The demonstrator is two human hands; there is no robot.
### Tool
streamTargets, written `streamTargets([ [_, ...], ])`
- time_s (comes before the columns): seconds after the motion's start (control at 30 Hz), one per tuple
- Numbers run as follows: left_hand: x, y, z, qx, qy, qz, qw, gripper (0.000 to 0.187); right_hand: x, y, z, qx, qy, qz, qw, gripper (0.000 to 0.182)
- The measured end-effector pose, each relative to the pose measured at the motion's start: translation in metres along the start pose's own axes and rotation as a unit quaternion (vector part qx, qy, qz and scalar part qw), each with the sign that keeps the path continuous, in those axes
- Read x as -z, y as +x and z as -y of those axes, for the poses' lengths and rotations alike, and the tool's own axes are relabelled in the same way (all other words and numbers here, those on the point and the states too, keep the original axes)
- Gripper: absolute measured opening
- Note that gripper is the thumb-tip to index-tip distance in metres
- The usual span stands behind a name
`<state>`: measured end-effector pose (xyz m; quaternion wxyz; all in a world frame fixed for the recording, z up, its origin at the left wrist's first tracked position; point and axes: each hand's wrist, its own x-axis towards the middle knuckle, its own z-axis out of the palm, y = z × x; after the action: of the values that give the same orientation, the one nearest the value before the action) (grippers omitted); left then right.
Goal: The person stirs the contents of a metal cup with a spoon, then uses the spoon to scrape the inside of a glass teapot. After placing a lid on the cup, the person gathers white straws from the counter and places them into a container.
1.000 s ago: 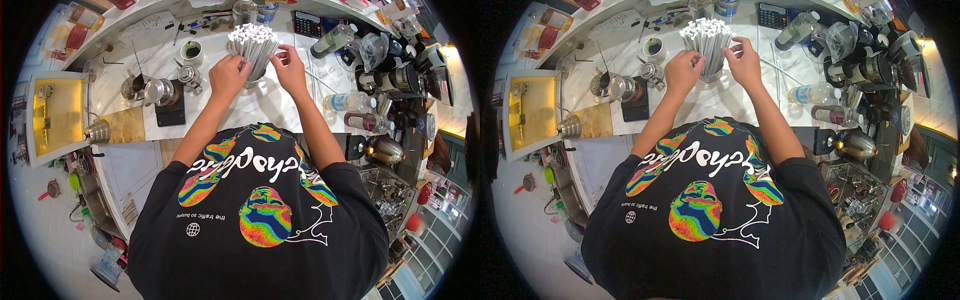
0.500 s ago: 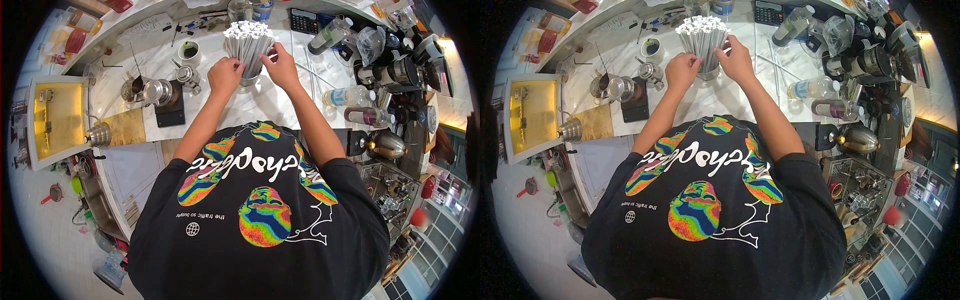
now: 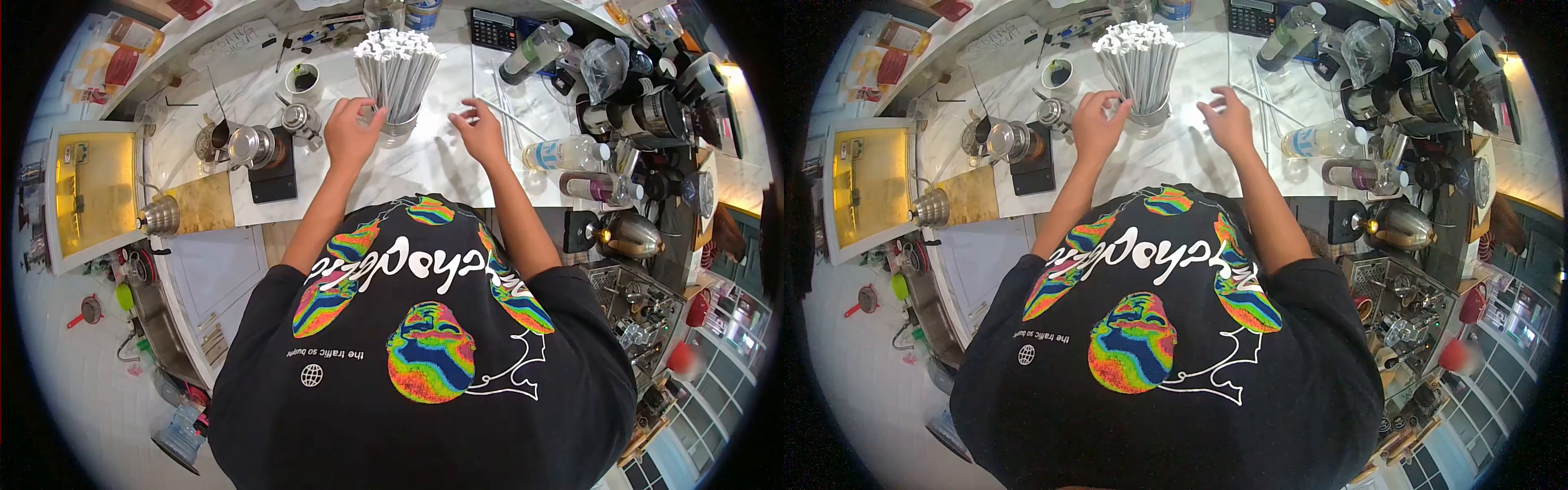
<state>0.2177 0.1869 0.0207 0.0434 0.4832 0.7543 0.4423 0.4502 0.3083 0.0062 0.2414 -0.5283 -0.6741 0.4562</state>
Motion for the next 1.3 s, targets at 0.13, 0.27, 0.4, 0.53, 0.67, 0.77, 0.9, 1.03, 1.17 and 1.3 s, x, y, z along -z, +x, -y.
streamTargets([
  [0.13,0.018,-0.028,-0.005,0.050,-0.020,0.007,0.999,0.027,0.012,0.019,-0.044,-0.047,-0.140,-0.049,0.988,0.038],
  [0.27,0.020,-0.065,-0.010,0.072,-0.027,0.031,0.997,0.026,0.004,0.046,-0.068,-0.043,-0.232,-0.083,0.968,0.035],
  [0.4,0.017,-0.084,-0.027,0.094,-0.023,0.072,0.993,0.025,-0.002,0.061,-0.072,-0.027,-0.305,-0.045,0.951,0.031],
  [0.53,0.009,-0.089,-0.044,0.112,-0.025,0.092,0.989,0.024,-0.004,0.061,-0.075,0.022,-0.328,-0.026,0.944,0.026],
  [0.67,-0.002,-0.093,-0.055,0.108,-0.034,0.091,0.989,0.023,0.015,0.044,-0.079,0.009,-0.182,0.027,0.983,0.029],
  [0.77,-0.020,-0.101,-0.059,0.131,-0.038,0.116,0.984,0.022,0.041,0.007,-0.088,0.023,-0.055,-0.004,0.998,0.027],
  [0.9,-0.058,-0.095,-0.067,0.148,-0.063,0.166,0.973,0.021,0.077,-0.045,-0.108,-0.005,-0.016,-0.016,1.000,0.024],
  [1.03,-0.123,-0.065,-0.071,0.024,-0.030,0.227,0.973,0.023,0.089,-0.071,-0.138,-0.039,0.051,-0.022,0.998,0.018],
  [1.17,-0.191,-0.018,-0.096,-0.069,0.011,0.226,0.972,0.026,0.099,-0.089,-0.139,-0.046,0.088,-0.030,0.995,0.016],
  [1.3,-0.234,0.007,-0.113,-0.120,0.093,0.254,0.955,0.026,0.107,-0.099,-0.146,-0.060,0.093,-0.047,0.993,0.015],
])
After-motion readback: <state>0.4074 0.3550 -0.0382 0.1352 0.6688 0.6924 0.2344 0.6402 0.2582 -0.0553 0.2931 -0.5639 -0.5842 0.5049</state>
